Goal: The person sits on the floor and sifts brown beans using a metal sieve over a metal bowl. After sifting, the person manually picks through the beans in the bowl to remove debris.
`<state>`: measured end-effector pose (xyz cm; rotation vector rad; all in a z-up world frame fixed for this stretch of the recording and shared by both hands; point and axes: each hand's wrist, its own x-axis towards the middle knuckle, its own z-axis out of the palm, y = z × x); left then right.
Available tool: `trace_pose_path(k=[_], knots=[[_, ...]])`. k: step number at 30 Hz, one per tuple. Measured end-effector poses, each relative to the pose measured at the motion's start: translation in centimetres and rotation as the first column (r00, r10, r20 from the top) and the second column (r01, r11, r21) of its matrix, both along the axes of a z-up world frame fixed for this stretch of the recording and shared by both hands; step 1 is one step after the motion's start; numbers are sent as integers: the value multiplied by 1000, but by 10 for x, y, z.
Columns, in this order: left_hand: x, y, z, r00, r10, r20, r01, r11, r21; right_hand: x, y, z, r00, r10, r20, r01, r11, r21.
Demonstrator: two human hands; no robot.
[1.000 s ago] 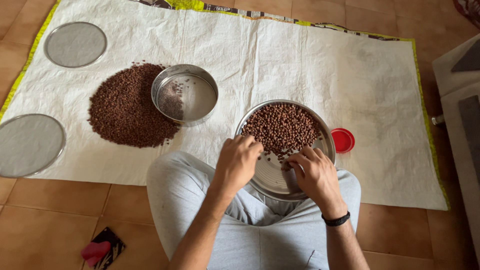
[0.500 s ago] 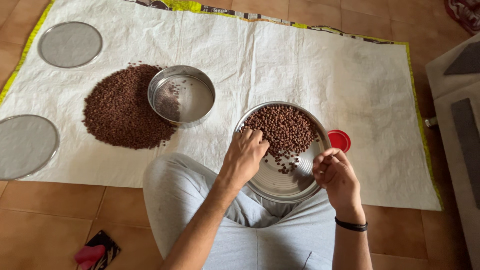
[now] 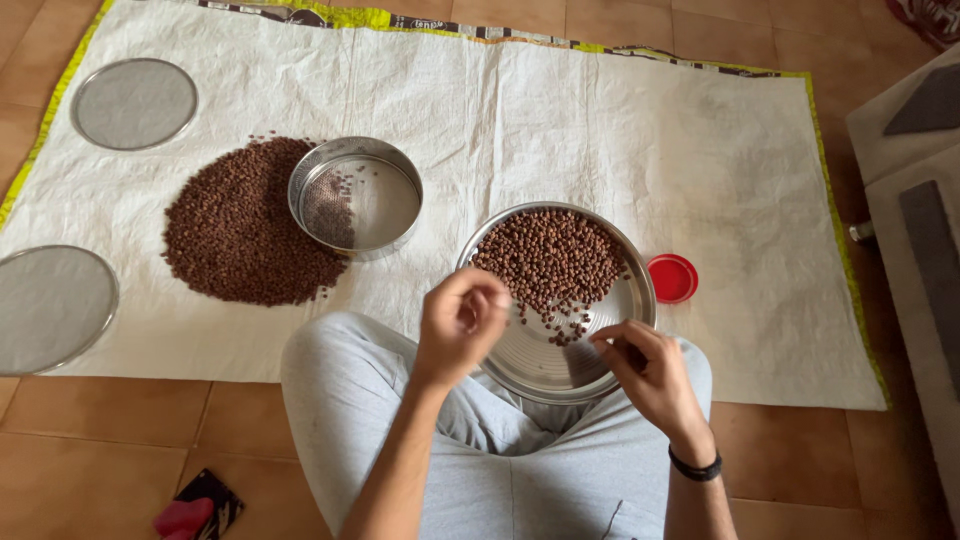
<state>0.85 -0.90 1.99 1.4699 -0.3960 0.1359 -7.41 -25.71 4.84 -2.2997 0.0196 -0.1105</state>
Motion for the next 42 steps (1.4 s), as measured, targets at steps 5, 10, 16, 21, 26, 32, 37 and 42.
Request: trace_pose_path(k=[5, 10, 16, 21, 26, 32, 37, 42], knots=[[-20, -5, -16, 868, -370, -330, 28, 702, -711, 6, 14, 8, 996, -49, 74, 68, 955, -287], [-27, -14, -22, 807, -482, -342, 158, 734, -661, 10, 23, 5, 961, 131, 245, -33, 930, -366], [-21, -16, -25, 940, 103, 325, -301, 699, 649, 18, 26, 2, 987, 74, 144, -3, 899, -438], [-6, -13, -51, 934, -21, 357, -312, 440, 842, 21, 31, -5, 981, 87, 176, 5, 884, -467], [-4, -21, -51, 972, -71, 225, -187, 349, 918, 21, 18, -21, 980, 34, 196, 8, 978, -211], [-10, -35, -49, 966, -204, 160, -34, 513, 858, 7, -20, -33, 998, -55, -31, 58, 597, 800], [-4, -46, -46, 947, -221, 232, -41, 636, 771, 7, -14, -35, 989, -59, -139, 144, 634, 760], [22, -65, -47, 929, -194, 314, -159, 559, 814, 9, 17, -22, 983, -46, 177, 68, 991, -118]])
